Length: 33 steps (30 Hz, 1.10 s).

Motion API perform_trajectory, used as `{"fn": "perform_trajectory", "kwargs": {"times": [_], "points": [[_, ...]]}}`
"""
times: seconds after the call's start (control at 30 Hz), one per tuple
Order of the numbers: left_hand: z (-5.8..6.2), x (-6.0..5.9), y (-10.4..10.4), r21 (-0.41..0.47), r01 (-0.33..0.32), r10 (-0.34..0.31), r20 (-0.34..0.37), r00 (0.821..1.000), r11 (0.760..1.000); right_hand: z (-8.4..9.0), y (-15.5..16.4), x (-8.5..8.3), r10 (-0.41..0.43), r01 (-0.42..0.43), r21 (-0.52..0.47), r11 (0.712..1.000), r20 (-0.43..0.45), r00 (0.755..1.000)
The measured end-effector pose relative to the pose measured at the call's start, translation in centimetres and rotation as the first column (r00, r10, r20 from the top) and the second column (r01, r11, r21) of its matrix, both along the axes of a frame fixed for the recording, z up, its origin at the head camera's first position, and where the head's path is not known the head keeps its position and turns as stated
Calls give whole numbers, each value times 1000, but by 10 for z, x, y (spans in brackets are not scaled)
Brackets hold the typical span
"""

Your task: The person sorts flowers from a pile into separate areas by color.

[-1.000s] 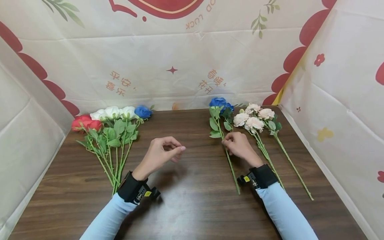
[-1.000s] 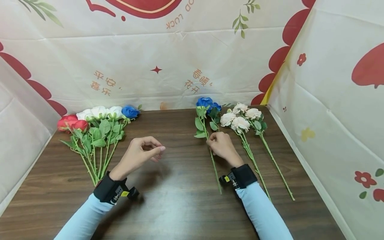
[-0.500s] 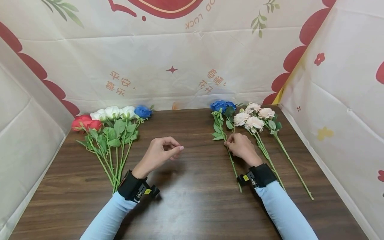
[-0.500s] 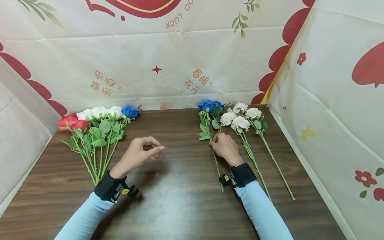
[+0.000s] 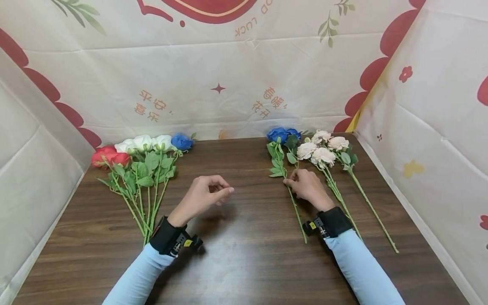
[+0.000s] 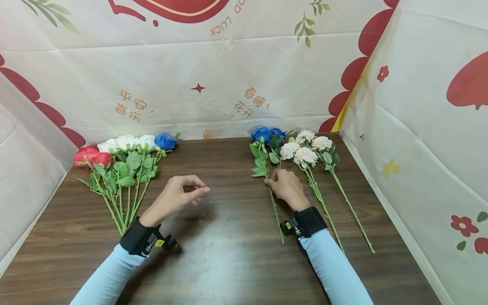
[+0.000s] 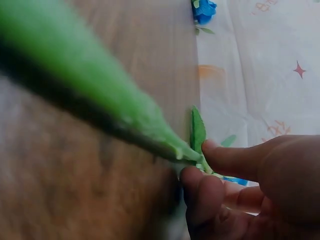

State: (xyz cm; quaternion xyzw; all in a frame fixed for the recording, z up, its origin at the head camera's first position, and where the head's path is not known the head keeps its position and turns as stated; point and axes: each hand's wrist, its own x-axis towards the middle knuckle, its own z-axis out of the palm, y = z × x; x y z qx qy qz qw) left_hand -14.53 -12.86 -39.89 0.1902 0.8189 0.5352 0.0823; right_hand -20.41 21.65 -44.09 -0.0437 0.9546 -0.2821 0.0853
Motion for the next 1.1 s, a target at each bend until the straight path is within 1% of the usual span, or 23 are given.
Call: {"fn": "perform_trajectory", "kwargs": {"times": [0.03,0.07,0.13,0.17,0.23,0.27,0.37,0.4,0.43,0.47,0.53,0.6,0.63,0.67,0.7,0.73,0.83,0.9,1.0,1.1], "points": [[0,0,-1,-32,-9,8,-14,1000,999,1,1,0,-2,2,-9,1000,-2,1000],[1,0,-3,-81,-20,17,-43,999,996,4,1,0,-1,1,-18,1000,-4,1000],[1,-2,-6,-190,-58,37,-114,993,980,9,3,1,8,-8,-38,999,-16,1000],[2,-3,-8,-245,-84,47,-153,987,966,11,4,2,13,-14,-48,999,-22,1000],[4,-5,-12,-343,-144,68,-224,972,928,18,4,4,21,-23,-63,998,-34,999],[5,-6,-15,-373,-170,77,-250,965,912,21,4,5,30,-33,-66,997,-43,999],[7,-11,-26,-419,-231,120,-276,954,878,29,-1,10,53,-57,-64,996,-67,996],[7,-13,-30,-439,-258,137,-288,948,861,31,-4,12,61,-65,-62,996,-72,996],[6,-14,-35,-461,-291,159,-303,940,838,34,-8,14,69,-73,-61,995,-74,995],[5,-16,-41,-488,-329,184,-322,929,808,37,-11,15,77,-81,-57,995,-75,994],[2,-19,-54,-549,-413,244,-356,902,726,43,-19,19,102,-105,-50,993,-72,992],[-3,-22,-69,-602,-487,310,-379,872,633,48,-26,24,119,-123,-56,991,-64,991],[-4,-24,-76,-627,-508,338,-380,861,590,51,-29,26,127,-130,-53,990,-64,990],[-6,-25,-82,-649,-523,366,-375,852,553,53,-31,27,135,-138,-49,989,-67,989],[-8,-26,-88,-670,-526,391,-359,847,524,55,-34,29,142,-146,-47,988,-71,987],[-9,-28,-93,-684,-527,413,-344,843,505,57,-36,31,146,-150,-51,987,-74,986],[-12,-31,-103,-723,-506,458,-290,840,471,62,-41,36,161,-165,-43,985,-91,983],[-14,-33,-106,-738,-490,475,-260,841,464,64,-43,38,168,-173,-46,984,-97,981],[-16,-34,-110,-752,-463,477,-225,849,469,65,-46,39,174,-179,-48,983,-103,979],[-19,-36,-113,-758,-438,469,-198,861,484,65,-47,40,182,-188,-47,981,-111,977]]}}
